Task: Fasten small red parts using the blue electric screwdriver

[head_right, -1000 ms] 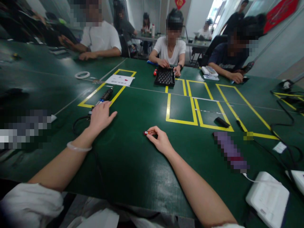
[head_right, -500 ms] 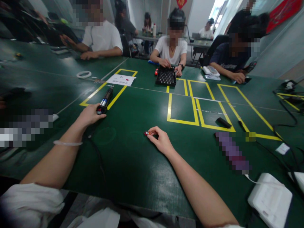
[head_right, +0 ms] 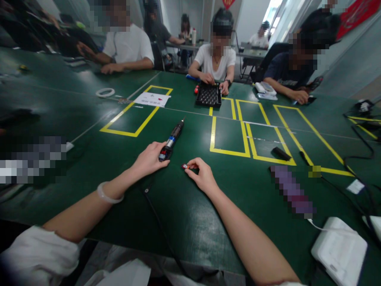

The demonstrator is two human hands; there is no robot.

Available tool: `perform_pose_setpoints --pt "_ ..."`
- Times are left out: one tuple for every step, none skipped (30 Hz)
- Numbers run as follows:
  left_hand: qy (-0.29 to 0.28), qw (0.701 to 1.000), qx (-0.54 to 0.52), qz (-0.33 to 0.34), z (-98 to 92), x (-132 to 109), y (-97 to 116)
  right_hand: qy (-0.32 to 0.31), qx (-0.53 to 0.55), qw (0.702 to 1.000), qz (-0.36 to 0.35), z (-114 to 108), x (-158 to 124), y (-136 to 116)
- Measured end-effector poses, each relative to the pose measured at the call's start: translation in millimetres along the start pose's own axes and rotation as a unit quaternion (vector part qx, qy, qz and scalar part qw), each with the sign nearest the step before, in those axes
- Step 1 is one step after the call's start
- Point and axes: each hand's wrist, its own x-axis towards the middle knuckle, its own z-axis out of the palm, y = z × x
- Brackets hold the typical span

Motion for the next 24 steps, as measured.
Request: perform_pose_setpoints --pt "0.002 1.0 -0.012 0.019 3.2 -2 9 0.002 -0.003 1.0 -0.001 0 0 0" --pt "0.004 0.999 -0.026 0.036 6.4 -4 18 0.005 -0.005 1.0 -0.002 0 0 0" --pt "0.005 0.998 -0.039 0.05 9.3 -6 25 0.008 -0.009 1.0 -0.004 0 0 0" --pt "0.004 0.997 -0.052 0.063 11.8 -8 32 0.01 -0.013 1.0 -0.006 0 0 0" --pt "0.002 0.995 -0.063 0.072 13.7 -10 37 0.012 -0.018 1.0 -0.009 0 0 1" --pt "-0.001 0.994 -0.072 0.08 15.1 -11 42 0.013 -0.026 1.0 -0.011 0 0 1" --pt "-0.004 0.993 -0.079 0.086 15.9 -13 45 0.012 -0.037 0.999 -0.013 0 0 1" --pt "-0.006 0.992 -0.084 0.09 16.4 -14 48 0.009 -0.051 0.999 -0.016 0 0 1" --pt "-0.008 0.992 -0.087 0.093 16.7 -16 51 0.006 -0.068 0.997 -0.018 0 0 1" --pt "-0.009 0.992 -0.088 0.095 16.8 -17 52 0.002 -0.087 0.996 -0.022 0 0 1" --pt "-0.009 0.991 -0.088 0.096 17.0 -17 53 -0.002 -0.104 0.994 -0.026 0 0 0" --pt "-0.009 0.992 -0.087 0.096 17.1 -18 54 -0.005 -0.118 0.993 -0.031 1 0 0" --pt "-0.009 0.992 -0.084 0.096 17.2 -18 54 -0.006 -0.126 0.991 -0.036 1 0 -1" --pt "-0.009 0.992 -0.081 0.095 17.1 -19 54 -0.008 -0.128 0.991 -0.041 1 -1 -2" --pt "-0.009 0.992 -0.077 0.094 16.9 -19 54 -0.009 -0.127 0.991 -0.044 2 -1 -2" --pt "-0.01 0.993 -0.072 0.094 16.5 -19 54 -0.012 -0.123 0.991 -0.045 2 -1 -2" --pt "-0.011 0.993 -0.067 0.093 15.9 -19 55 -0.015 -0.119 0.992 -0.045 2 -2 -2" --pt "-0.012 0.994 -0.061 0.093 15.1 -19 55 -0.02 -0.118 0.992 -0.044 2 -2 -2" --pt "-0.012 0.994 -0.054 0.093 14.3 -20 56 -0.024 -0.118 0.992 -0.046 2 -3 -2" --pt "-0.011 0.995 -0.048 0.092 13.6 -20 57 -0.027 -0.12 0.991 -0.048 1 -3 -2" --pt "-0.009 0.995 -0.042 0.092 13.0 -20 57 -0.029 -0.122 0.991 -0.053 1 -3 -3" --pt "-0.006 0.995 -0.035 0.092 12.7 -20 58 -0.03 -0.124 0.99 -0.058 0 -4 -3" --pt "-0.002 0.995 -0.03 0.092 12.6 -20 59 -0.03 -0.123 0.99 -0.064 -1 -4 -4" --pt "0.002 0.996 -0.024 0.091 12.7 -20 59 -0.03 -0.12 0.99 -0.069 -2 -4 -4"
